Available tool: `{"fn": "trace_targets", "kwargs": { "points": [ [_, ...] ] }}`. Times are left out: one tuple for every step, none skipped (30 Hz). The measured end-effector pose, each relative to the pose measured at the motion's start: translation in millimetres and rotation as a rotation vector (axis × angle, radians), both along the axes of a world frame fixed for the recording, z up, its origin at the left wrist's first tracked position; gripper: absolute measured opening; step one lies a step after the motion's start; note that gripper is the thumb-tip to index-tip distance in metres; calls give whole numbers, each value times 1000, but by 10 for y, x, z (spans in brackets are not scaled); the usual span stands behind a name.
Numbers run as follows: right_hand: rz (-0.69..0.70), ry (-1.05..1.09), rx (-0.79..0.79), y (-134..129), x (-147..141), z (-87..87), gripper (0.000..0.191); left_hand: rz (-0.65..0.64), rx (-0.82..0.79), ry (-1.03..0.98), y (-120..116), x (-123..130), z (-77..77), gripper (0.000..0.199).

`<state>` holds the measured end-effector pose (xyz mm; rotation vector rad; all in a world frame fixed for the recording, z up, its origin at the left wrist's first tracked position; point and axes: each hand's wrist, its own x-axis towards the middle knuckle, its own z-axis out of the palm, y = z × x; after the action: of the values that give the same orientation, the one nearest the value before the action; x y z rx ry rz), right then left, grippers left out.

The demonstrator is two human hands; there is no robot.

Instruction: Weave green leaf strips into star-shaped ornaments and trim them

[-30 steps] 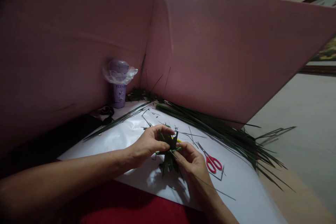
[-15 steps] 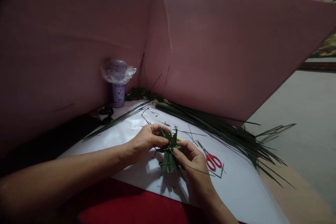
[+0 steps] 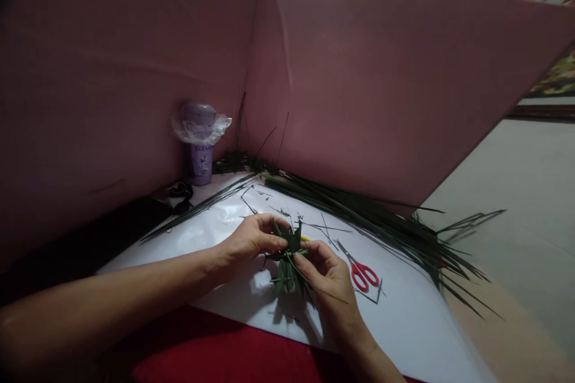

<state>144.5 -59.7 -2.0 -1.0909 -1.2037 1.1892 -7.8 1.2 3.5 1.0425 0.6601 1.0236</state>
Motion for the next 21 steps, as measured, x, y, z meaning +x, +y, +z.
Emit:
{"fn": "trace_targets", "kwargs": {
  "points": [
    [2,0,-3,-3,-8,5,22,-2,-2,2,-2,-1,3,34],
    [2,4,-6,-8,-17,12,22,-5,0,5,-4,-2,8,33],
    [-2,10,-9,-14,-27,20,21,-10,4,11,-6,-3,14,32],
    [-8,17,-13,-20,-37,28,21,-16,11,17,-9,-4,21,31],
    [-16,22,-16,-26,-44,35,21,-20,17,20,-12,-5,29,30],
    [-25,24,-17,-30,-48,39,21,-22,22,22,-16,-6,37,29],
    [-31,25,-17,-32,-48,42,21,-25,24,21,-20,-6,43,28],
    [-34,26,-18,-33,-46,42,22,-27,27,18,-23,-6,47,27],
    [-37,27,-17,-31,-41,40,22,-31,31,13,-24,-7,47,26],
    [-39,27,-17,-28,-34,37,23,-34,35,8,-23,-7,44,25],
    [-41,25,-15,-25,-26,32,23,-36,39,7,-19,-8,38,24],
    [-43,20,-15,-20,-18,28,23,-38,42,8,-14,-9,30,23],
    [-46,15,-15,-16,-11,23,23,-39,42,13,-9,-9,19,23],
    [-51,9,-17,-13,-6,19,24,-37,41,18,-3,-9,9,23],
    [-55,5,-21,-10,-2,16,25,-36,37,21,1,-9,-1,23],
    [-57,4,-28,-8,-1,15,26,-38,34,18,3,-9,-10,23],
    [-59,7,-38,-6,-2,15,26,-43,26,12,4,-8,-17,22],
    [-60,16,-51,-5,-5,18,27,-49,12,4,3,-7,-22,21],
    [-60,30,-65,-5,-10,23,26,-56,-6,-2,1,-6,-26,20],
    [-57,48,-79,-5,-15,30,26,-65,-27,-6,-1,-4,-30,19],
    [-53,68,-91,-6,-21,40,25,-77,-50,-9,-2,-3,-35,18]
  ]
}}
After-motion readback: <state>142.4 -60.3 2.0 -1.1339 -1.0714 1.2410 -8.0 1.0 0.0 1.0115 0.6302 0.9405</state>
